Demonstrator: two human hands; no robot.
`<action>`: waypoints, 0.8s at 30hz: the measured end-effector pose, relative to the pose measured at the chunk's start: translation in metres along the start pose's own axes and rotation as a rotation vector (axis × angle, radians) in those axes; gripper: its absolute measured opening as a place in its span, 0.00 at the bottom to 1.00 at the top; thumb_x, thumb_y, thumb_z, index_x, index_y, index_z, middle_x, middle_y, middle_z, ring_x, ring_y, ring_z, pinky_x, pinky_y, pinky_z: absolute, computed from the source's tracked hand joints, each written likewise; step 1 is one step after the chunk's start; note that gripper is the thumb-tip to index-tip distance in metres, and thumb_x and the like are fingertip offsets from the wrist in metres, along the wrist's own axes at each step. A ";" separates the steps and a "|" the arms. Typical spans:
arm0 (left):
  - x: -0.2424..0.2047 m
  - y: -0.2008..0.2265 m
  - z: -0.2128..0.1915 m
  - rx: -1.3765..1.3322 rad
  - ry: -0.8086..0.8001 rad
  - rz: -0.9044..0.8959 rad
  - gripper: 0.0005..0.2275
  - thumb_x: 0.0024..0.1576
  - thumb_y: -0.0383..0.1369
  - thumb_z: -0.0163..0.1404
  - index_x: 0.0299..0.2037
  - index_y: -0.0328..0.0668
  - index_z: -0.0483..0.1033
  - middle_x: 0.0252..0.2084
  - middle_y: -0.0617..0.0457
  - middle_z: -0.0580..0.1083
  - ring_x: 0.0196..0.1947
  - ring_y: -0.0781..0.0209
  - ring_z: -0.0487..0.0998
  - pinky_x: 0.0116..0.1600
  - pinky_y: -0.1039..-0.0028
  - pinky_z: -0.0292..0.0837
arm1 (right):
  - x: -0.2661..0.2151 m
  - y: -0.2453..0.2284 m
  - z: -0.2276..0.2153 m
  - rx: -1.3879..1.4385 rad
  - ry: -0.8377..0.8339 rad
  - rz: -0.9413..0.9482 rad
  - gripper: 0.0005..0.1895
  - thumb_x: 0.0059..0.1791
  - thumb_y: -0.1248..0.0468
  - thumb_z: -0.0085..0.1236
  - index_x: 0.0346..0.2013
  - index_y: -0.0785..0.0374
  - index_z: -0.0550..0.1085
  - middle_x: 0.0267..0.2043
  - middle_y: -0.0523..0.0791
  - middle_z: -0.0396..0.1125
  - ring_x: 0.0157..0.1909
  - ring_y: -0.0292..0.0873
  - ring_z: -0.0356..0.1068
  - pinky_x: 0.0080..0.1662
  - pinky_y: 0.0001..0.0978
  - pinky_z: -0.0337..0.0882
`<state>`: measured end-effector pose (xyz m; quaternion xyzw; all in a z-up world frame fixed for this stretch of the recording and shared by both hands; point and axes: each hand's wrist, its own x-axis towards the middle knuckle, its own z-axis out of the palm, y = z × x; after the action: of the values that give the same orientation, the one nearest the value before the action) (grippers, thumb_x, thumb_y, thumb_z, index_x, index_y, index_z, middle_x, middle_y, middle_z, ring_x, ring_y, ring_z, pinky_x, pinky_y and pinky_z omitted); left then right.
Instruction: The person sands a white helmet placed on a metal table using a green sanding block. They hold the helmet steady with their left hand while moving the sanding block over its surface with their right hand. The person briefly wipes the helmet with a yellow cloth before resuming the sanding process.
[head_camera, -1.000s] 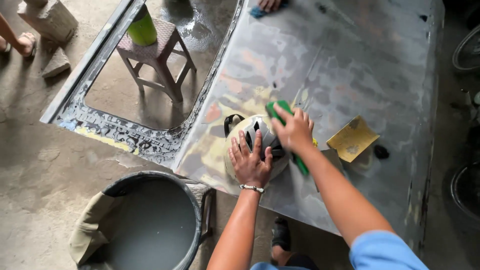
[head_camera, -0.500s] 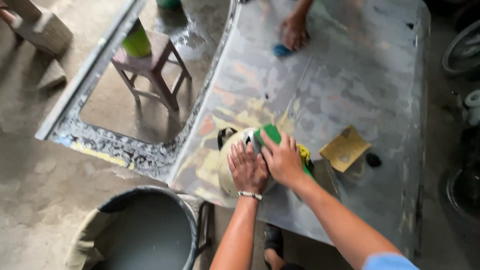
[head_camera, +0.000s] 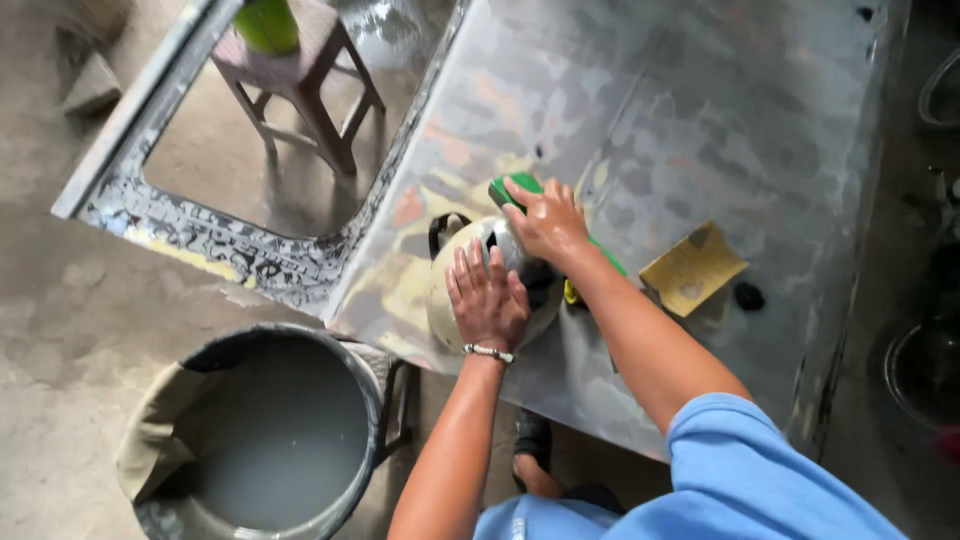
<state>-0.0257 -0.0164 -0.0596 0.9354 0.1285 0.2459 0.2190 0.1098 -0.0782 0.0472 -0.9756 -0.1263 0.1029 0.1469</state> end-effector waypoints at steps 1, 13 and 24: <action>0.003 -0.001 0.002 -0.001 0.005 0.008 0.23 0.62 0.41 0.44 0.65 0.40 0.66 0.73 0.39 0.60 0.75 0.37 0.55 0.76 0.47 0.45 | -0.018 0.007 0.007 0.002 0.009 0.001 0.25 0.55 0.45 0.49 0.69 0.33 0.67 0.62 0.54 0.62 0.65 0.60 0.59 0.64 0.56 0.62; 0.022 -0.003 0.003 -0.018 0.061 -0.005 0.19 0.61 0.41 0.46 0.58 0.40 0.68 0.73 0.40 0.61 0.75 0.38 0.55 0.76 0.46 0.46 | -0.012 0.035 0.026 0.076 0.193 -0.377 0.25 0.52 0.47 0.52 0.65 0.37 0.70 0.70 0.57 0.56 0.67 0.65 0.55 0.64 0.60 0.56; 0.015 -0.004 0.004 -0.041 0.143 -0.009 0.19 0.57 0.41 0.49 0.56 0.42 0.69 0.68 0.40 0.65 0.71 0.36 0.61 0.72 0.44 0.52 | 0.006 0.025 0.024 -0.096 -0.005 -0.373 0.26 0.49 0.45 0.53 0.64 0.33 0.70 0.69 0.58 0.55 0.68 0.65 0.53 0.64 0.63 0.56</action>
<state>-0.0114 -0.0085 -0.0583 0.9102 0.1429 0.3138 0.2295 0.1150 -0.0931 0.0157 -0.9409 -0.3101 0.0704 0.1166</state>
